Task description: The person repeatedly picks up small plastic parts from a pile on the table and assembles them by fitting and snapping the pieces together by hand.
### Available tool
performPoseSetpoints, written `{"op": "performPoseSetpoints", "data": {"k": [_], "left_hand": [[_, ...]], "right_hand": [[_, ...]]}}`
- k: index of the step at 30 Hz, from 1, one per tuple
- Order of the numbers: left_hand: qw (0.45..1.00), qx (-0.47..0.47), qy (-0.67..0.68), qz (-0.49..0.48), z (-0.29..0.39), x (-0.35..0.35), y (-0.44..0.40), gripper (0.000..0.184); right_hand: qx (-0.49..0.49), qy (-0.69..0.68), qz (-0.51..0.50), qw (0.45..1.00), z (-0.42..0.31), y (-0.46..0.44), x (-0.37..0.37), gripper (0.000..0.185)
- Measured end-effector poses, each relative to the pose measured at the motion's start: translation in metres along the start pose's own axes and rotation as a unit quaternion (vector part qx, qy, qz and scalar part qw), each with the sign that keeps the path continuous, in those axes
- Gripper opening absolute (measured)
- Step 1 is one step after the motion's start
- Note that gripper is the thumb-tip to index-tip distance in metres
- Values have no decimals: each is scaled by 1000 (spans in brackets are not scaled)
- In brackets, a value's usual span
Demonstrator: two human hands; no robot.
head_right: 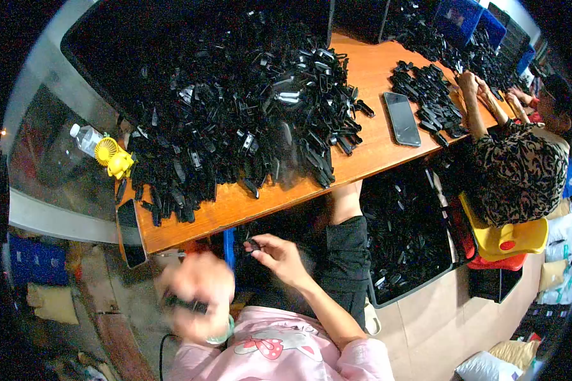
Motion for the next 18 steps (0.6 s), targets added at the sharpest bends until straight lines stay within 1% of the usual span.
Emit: {"op": "performPoseSetpoints", "data": {"k": [1,2,3,5,6,7,9,10,11,13,14,16,17,18], "left_hand": [[997,-41,17,-59,-26,23,-10,19],[998,-11,-54,-20,-38,30,-15,26],[974,7,-225,-26,-49,46,-18,26],[953,8,-304,-17,-68,62,-18,23],[943,16,-330,-27,-66,60,-19,26],[943,20,-331,-25,-64,59,-19,26],[933,-29,-356,-51,-63,55,-22,25],[930,-80,-356,-50,-65,54,-24,25],[930,-79,-356,-48,-63,54,-24,25],[917,-42,-391,-61,-59,54,-24,26],[917,-42,-392,-60,-58,54,-23,26],[896,-92,-428,-67,-58,54,-25,24],[896,-92,-429,-67,-58,54,-25,24],[892,-103,-433,-77,-56,53,-25,23]], "right_hand": [[-4,-36,21,999,-16,2,2,33],[14,-38,23,999,-33,2,3,34],[33,-40,24,998,-49,0,4,35],[57,43,-6,997,-84,0,3,37],[80,138,-30,987,-92,-2,4,39],[75,137,-29,987,-99,-5,4,39],[177,296,-99,933,-112,-10,2,39],[166,317,-103,928,-113,-11,3,39],[164,317,-105,928,-114,-12,3,39],[164,360,-117,911,-116,-12,4,40],[164,359,-118,911,-115,-11,3,40],[181,407,-117,888,-112,-9,1,43],[181,406,-117,888,-110,-8,1,43],[199,424,-120,876,-107,-6,1,44]]}}
Point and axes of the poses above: each hand's wrist, its own y-axis away from the middle knuckle, its own x-axis out of the back of the hand, z = x × y, the point moved 1 cm from there along -y, towards the middle knuckle, and after that the axes turned 8 degrees about z, right-handed, at the moved point
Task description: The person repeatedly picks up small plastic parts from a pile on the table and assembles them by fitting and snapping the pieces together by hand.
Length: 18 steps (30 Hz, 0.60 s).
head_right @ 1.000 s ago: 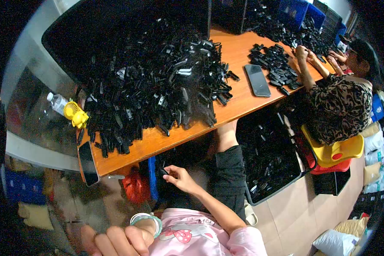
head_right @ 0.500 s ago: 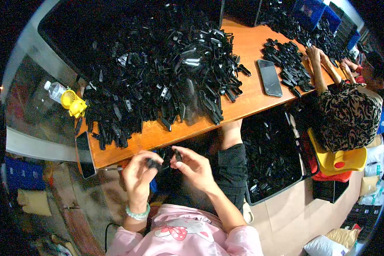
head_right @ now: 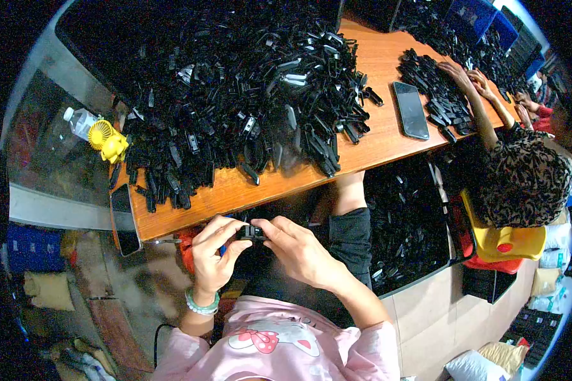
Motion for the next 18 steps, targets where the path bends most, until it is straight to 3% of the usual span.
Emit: {"op": "performPoseSetpoints", "data": {"k": [5,8,11,13,14,15,18], "left_hand": [[1000,2,-13,-9,1,-2,2,22],[976,194,100,13,-4,-13,11,24],[986,159,37,12,-10,-11,16,27],[961,216,172,29,-17,-13,15,29],[942,255,215,16,-19,-11,17,28],[920,294,258,3,-21,-8,19,28],[897,305,319,-16,-34,-5,25,26]], "right_hand": [[49,91,6,995,1,3,-8,47],[8,106,56,993,4,7,-21,50],[37,78,121,989,8,3,-29,52],[9,-10,161,987,6,1,-30,54],[-95,-74,157,980,9,5,-29,52],[-123,-169,175,962,19,7,-33,44],[-130,-241,150,950,29,8,-39,32]]}}
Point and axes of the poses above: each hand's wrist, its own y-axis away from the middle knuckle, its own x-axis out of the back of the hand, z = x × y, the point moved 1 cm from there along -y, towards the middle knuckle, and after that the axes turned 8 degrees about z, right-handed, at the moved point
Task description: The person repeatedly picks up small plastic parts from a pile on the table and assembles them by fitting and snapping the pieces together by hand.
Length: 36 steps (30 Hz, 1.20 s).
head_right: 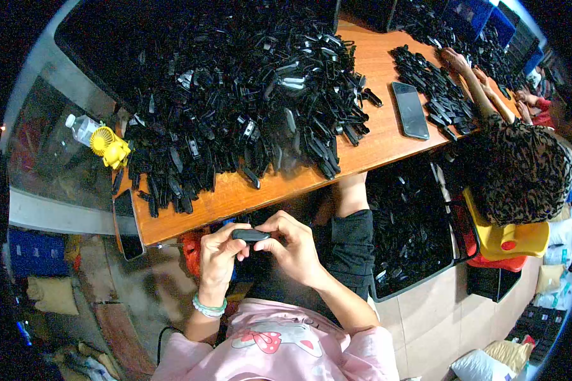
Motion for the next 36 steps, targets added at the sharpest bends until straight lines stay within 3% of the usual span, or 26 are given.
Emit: {"op": "performPoseSetpoints", "data": {"k": [3,5,6,7,9,10,12,15,19,21,23,24,25,27,29,31,33,36], "left_hand": [[1000,-1,22,-9,-1,4,-1,26],[991,-56,-123,-13,10,7,-9,24],[931,-235,-278,-26,11,15,-21,23],[910,-258,-322,41,13,17,-27,22],[771,-370,-483,187,19,23,-49,23],[739,-358,-528,217,20,24,-59,21],[692,-318,-600,245,20,22,-74,18],[668,-308,-638,228,15,20,-80,16],[677,-345,-599,252,11,23,-62,11],[713,-373,-534,261,3,21,-53,9],[783,-339,-470,225,-12,23,-47,10],[854,-249,-404,212,-17,21,-42,8],[854,-250,-404,212,-18,17,-40,8],[954,-176,-146,192,-11,9,-36,20],[961,-152,-143,182,-10,13,-32,30],[958,-186,-187,117,-12,17,-29,30],[959,-188,-182,109,-7,16,-25,28],[963,-181,-184,74,5,13,-19,28]], "right_hand": [[80,51,25,995,0,-3,-1,25],[-86,-41,-31,995,8,-8,2,24],[-78,36,-77,993,7,-17,4,26],[29,169,-95,981,-2,-24,6,28],[96,258,-58,959,-10,-35,-1,30],[96,260,-58,959,-6,-42,-7,30],[166,419,102,887,9,-57,-18,32],[193,488,122,842,27,-67,-30,33],[211,457,114,856,34,-60,-34,27],[210,441,114,865,34,-59,-37,22],[181,444,100,872,35,-59,-38,23],[181,445,101,872,33,-59,-38,23],[172,424,113,882,29,-58,-37,23],[162,403,126,892,25,-55,-33,23],[9,183,125,975,25,-47,-27,21],[50,169,101,979,17,-37,-23,18],[-68,-75,10,995,16,-28,-21,20],[-63,-86,11,994,13,-20,-15,23]]}}
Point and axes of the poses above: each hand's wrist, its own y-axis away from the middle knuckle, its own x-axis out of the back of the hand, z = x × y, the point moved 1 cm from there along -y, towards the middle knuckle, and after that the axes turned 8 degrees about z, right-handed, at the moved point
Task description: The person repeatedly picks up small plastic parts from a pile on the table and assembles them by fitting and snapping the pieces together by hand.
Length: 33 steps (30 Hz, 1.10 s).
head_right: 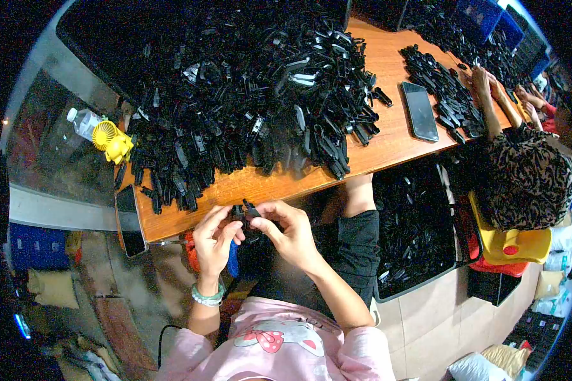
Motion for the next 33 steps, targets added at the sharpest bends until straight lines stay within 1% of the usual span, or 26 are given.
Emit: {"op": "performPoseSetpoints", "data": {"k": [1,2,3,4,5,6,7,9,10,12,15,19,21,22,23,24,25,27,28,29,31,32,33], "left_hand": [[1000,0,-1,0,3,1,0,28],[1000,2,-6,-6,5,2,1,27],[1000,5,-13,-12,7,3,1,27],[1000,5,-13,-12,8,3,1,27],[998,-30,-44,-16,10,4,0,27],[995,-64,-75,-21,12,4,-1,27],[995,-65,-74,-22,16,3,-3,27],[978,-145,-148,-24,27,2,-7,25],[978,-145,-148,-25,28,3,-8,25],[974,-151,-159,-55,30,5,-9,23],[966,-170,-176,-84,38,6,-13,22],[963,-172,-185,-88,43,2,-12,21],[970,-169,-161,-65,40,-5,-9,21],[987,-70,-134,-61,34,-9,-5,21],[992,30,-106,-56,28,-15,0,21],[998,0,-44,-38,27,-23,0,24],[994,-49,-71,-64,19,-21,0,26],[998,43,2,-36,20,-21,0,28],[992,99,71,-21,16,-20,0,27],[988,112,101,-31,15,-17,-1,27],[979,137,142,-55,12,-15,2,26],[979,139,141,-55,10,-14,3,26],[968,154,183,-78,7,-14,3,26]], "right_hand": [[24,6,13,1000,-1,1,1,24],[22,-19,24,999,-13,2,-3,29],[22,-20,24,999,-17,1,-3,29],[73,76,-10,994,-22,0,-1,33],[123,172,-43,976,-25,-1,2,36],[123,232,-111,959,-28,-3,7,41],[123,233,-109,959,-27,-3,8,41],[170,248,-110,947,-26,-2,7,40],[171,247,-109,947,-26,-2,6,40],[209,244,-91,943,-29,1,4,40],[192,280,-95,936,-33,6,6,39],[212,307,-85,924,-30,11,3,39],[235,329,-55,913,-32,11,2,40],[234,329,-56,913,-29,11,2,40],[257,338,-27,905,-24,11,1,41],[283,345,4,895,-23,8,0,42],[273,338,-6,901,-27,8,0,47],[238,291,-1,927,-20,14,-2,49],[226,267,11,937,-21,14,0,49],[125,208,29,970,-25,16,1,41],[51,63,20,997,-5,16,8,32],[66,35,30,997,-11,15,6,24],[89,68,25,993,-11,16,11,23]]}}
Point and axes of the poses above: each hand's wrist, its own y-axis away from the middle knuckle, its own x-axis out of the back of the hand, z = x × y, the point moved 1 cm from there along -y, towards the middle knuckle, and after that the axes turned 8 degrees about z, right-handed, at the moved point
